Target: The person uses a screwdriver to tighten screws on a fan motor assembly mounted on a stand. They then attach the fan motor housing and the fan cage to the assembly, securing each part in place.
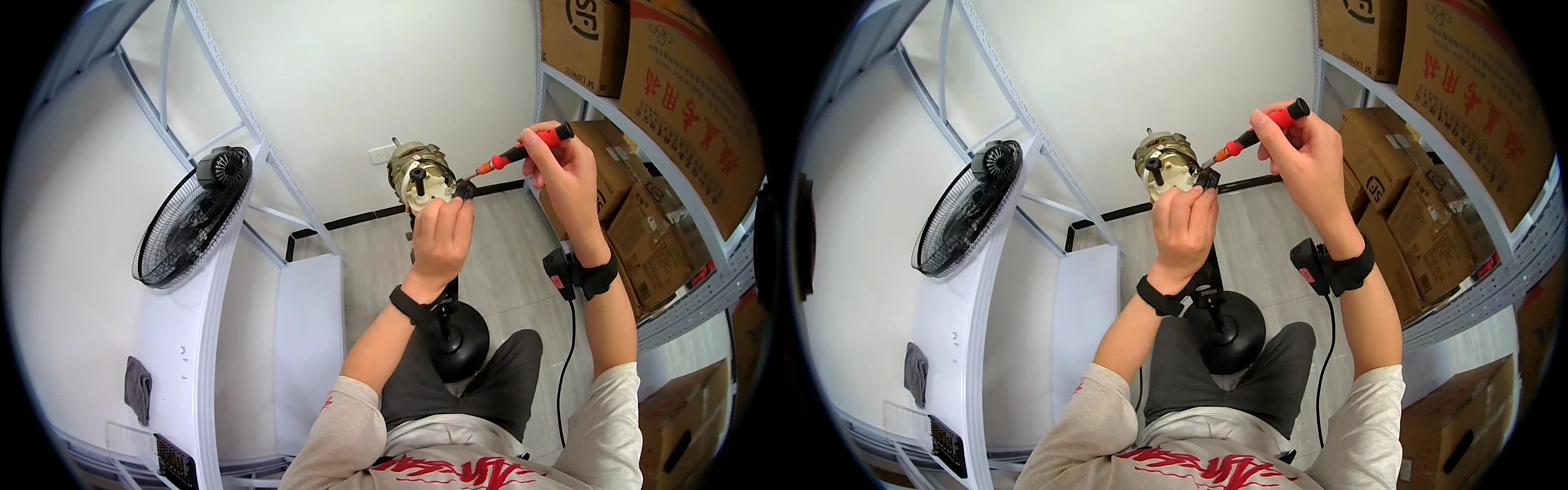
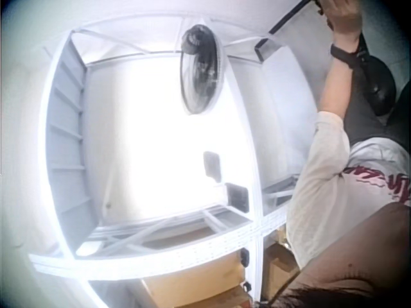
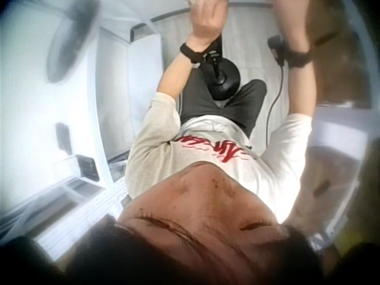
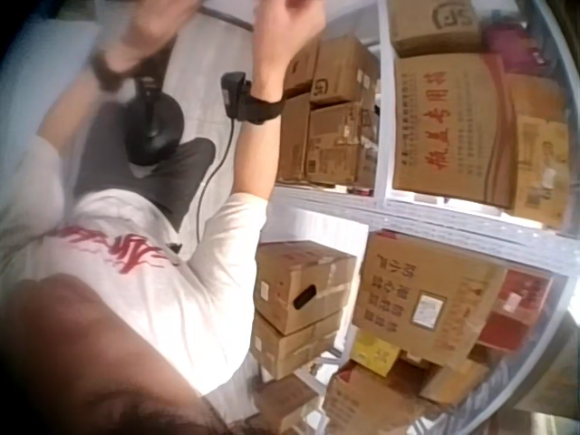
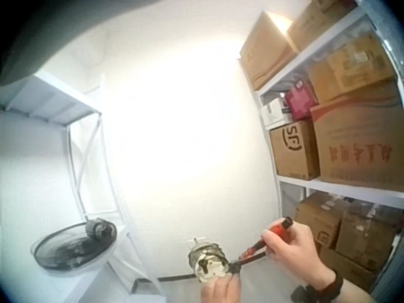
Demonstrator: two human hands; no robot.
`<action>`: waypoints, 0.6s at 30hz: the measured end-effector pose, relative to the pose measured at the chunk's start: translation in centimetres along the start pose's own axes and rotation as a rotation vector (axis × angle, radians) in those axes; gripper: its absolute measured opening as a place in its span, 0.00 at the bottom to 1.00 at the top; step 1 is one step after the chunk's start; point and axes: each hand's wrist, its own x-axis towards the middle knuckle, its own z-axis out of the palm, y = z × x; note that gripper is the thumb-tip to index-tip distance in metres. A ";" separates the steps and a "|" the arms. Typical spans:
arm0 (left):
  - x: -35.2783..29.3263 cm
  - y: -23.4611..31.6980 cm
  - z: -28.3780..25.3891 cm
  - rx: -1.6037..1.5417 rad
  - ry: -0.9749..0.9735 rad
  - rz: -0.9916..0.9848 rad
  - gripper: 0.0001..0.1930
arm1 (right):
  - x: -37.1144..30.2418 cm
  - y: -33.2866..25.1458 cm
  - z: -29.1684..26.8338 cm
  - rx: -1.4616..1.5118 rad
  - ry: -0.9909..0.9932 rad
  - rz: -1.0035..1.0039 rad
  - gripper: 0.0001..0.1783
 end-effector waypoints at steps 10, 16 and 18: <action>0.4 0.9 0.2 -0.005 0.027 -0.071 0.12 | 1.5 -0.7 -0.1 -0.044 -0.081 -0.011 0.11; 0.3 1.1 0.3 -0.012 0.039 -0.090 0.12 | 1.9 -1.3 0.5 -0.104 -0.117 -0.016 0.11; 0.4 1.1 0.2 -0.008 0.040 -0.093 0.12 | 2.1 -1.6 0.8 -0.109 -0.138 -0.032 0.11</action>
